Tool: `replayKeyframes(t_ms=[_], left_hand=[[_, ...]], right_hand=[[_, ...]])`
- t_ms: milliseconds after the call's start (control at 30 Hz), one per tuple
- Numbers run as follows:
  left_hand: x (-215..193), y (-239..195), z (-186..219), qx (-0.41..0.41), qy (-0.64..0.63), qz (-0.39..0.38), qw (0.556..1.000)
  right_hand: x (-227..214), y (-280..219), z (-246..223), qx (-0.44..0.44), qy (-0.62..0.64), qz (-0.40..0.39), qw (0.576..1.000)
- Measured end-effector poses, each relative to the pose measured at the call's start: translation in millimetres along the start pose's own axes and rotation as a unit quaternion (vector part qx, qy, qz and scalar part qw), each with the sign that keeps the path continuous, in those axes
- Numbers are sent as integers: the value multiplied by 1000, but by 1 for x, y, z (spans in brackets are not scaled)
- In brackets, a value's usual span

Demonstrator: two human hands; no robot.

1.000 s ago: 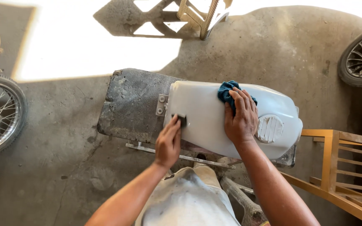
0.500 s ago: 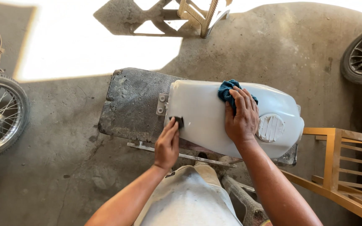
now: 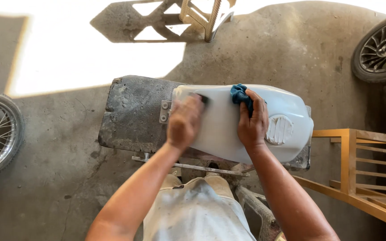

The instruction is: Sanding and cleaning a motorcycle fuel tank to prepare it for painting.

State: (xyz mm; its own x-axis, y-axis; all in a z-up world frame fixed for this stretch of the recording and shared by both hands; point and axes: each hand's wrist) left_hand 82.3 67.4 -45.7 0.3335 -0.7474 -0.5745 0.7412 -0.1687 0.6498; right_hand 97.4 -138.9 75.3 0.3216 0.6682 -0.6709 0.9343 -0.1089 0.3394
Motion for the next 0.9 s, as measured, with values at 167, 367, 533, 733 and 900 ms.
replayKeyframes(t_ms=[167,367,533,733,900], left_hand=[[-21,38,38,-50,38,-7,998],[-13,52,8,-84,35,-19,996],[-15,74,61,46,67,13,997],[-18,87,30,-134,3,-80,988],[-5,94,89,141,87,-87,982]], right_hand=[[6,4,10,19,1,22,1000],[7,4,4,138,126,42,982],[13,1,19,91,204,50,973],[12,1,24,108,229,50,966],[14,4,29,87,260,83,958]])
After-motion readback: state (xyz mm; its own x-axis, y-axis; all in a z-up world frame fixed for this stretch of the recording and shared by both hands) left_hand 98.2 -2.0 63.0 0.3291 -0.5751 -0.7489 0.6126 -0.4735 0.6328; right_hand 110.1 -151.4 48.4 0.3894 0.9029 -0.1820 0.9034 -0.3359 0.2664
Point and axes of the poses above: each hand's wrist, its own y-axis towards the middle knuckle, its own x-axis out of the palm, z = x × y, and after that the axes turned 11 degrees about x, right-handed
